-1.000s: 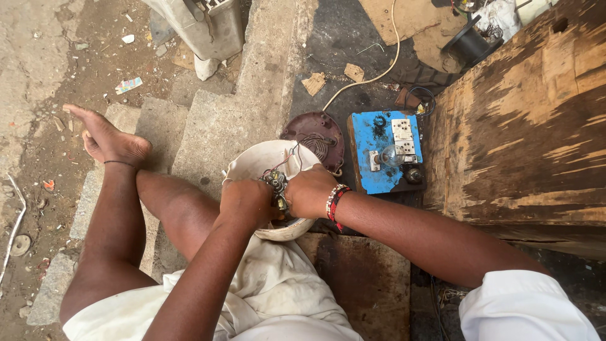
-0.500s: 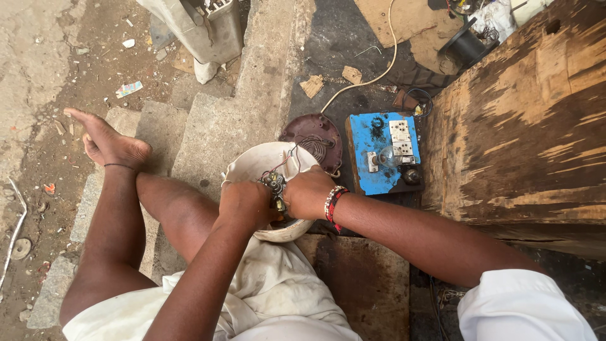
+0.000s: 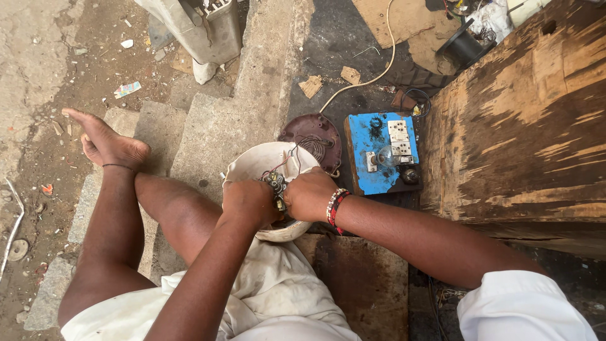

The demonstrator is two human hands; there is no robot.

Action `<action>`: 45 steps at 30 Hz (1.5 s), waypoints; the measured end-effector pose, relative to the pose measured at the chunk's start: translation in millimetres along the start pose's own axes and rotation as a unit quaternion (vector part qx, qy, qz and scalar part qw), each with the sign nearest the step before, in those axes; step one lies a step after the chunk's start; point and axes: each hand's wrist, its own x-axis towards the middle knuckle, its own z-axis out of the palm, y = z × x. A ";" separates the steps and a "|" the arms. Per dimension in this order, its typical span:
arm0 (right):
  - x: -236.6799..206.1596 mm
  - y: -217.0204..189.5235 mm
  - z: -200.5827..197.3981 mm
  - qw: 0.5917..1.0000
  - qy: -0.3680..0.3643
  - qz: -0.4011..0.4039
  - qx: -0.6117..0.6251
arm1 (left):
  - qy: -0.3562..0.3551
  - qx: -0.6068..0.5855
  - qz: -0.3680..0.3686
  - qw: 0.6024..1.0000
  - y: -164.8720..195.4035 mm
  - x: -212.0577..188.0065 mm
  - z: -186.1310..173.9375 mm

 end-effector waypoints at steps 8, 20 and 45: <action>-2.1 0.6 3.7 0.999 0.033 0.016 0.025 | 0.001 -0.015 -0.004 1.000 1.0 -2.7 0.6; 2.0 -0.8 2.7 0.999 0.016 0.028 0.021 | 0.018 -0.024 0.005 1.000 -2.9 -4.4 2.6; 13.0 -4.9 -21.3 0.993 -0.057 -0.098 -0.027 | 0.016 -0.027 0.008 0.999 -6.5 -4.1 1.5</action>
